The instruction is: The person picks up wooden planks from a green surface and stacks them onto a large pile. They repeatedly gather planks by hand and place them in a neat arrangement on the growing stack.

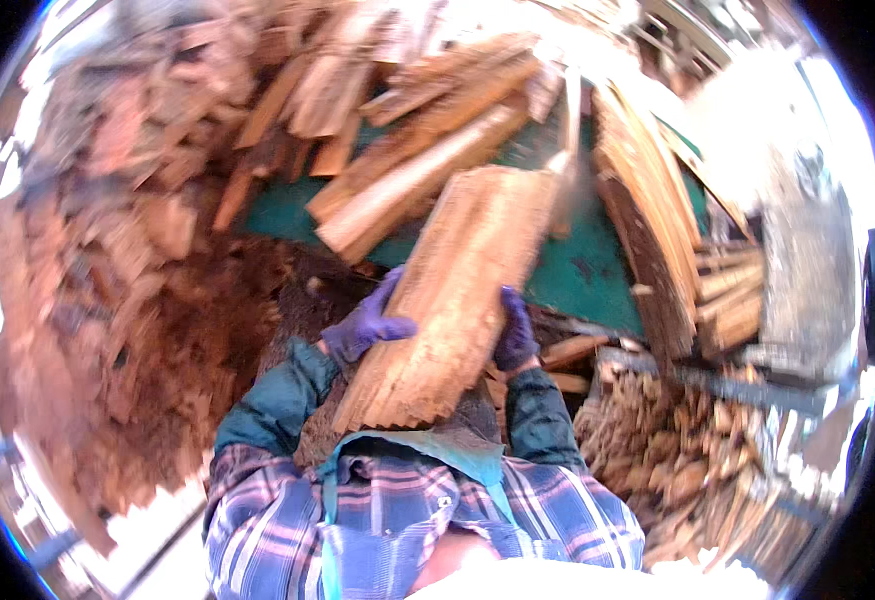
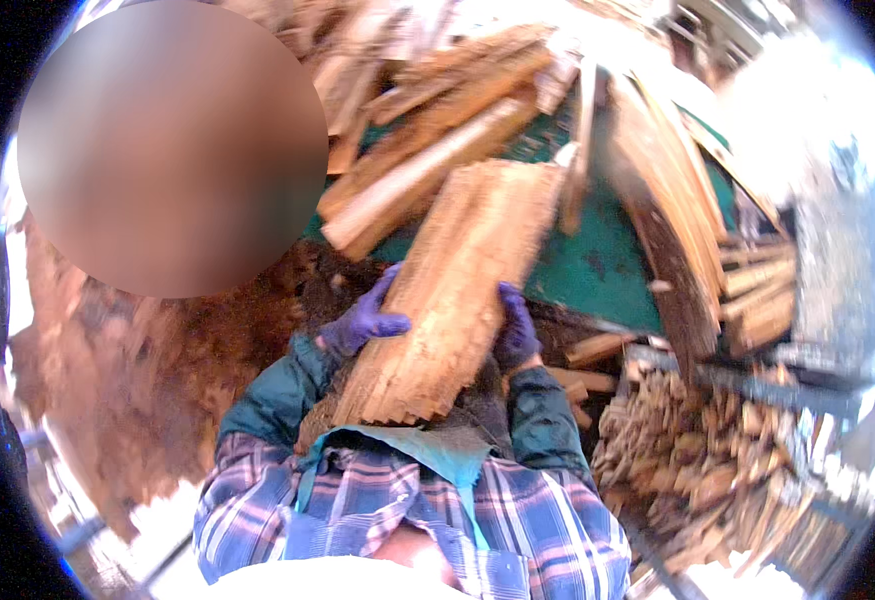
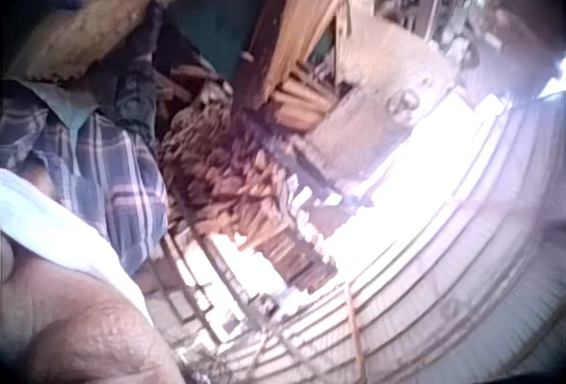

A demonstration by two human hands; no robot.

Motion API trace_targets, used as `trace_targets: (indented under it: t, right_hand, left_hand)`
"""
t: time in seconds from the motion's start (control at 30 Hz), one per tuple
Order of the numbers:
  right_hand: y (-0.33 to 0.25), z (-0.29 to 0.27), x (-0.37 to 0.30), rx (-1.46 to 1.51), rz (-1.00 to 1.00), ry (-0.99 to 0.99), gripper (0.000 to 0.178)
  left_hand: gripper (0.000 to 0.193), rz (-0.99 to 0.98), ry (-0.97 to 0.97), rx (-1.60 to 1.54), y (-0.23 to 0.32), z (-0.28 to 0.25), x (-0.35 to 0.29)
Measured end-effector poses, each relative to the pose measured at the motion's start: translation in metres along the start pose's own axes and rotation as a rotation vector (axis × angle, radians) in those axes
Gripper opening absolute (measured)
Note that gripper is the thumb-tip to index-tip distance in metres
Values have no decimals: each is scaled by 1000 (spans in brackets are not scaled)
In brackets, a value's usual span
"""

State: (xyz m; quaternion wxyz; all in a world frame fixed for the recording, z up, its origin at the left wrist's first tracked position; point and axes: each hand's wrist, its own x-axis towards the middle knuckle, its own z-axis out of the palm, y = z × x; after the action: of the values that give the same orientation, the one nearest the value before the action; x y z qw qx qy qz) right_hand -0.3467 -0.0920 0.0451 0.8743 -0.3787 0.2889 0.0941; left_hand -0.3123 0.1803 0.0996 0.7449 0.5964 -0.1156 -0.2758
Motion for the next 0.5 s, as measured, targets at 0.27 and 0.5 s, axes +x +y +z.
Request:
trace_targets:
  t: [0.27, 0.5]
  right_hand:
    - [-48, 109, -29, -194, -211, -534, 68]
    - [-55, 391, -195, -300, -616, -1059, 57]
  left_hand:
    - [115, 505, 214, 198, 107, 21, -119]
    - [114, 916, 696, 350, 273, 68, -333]
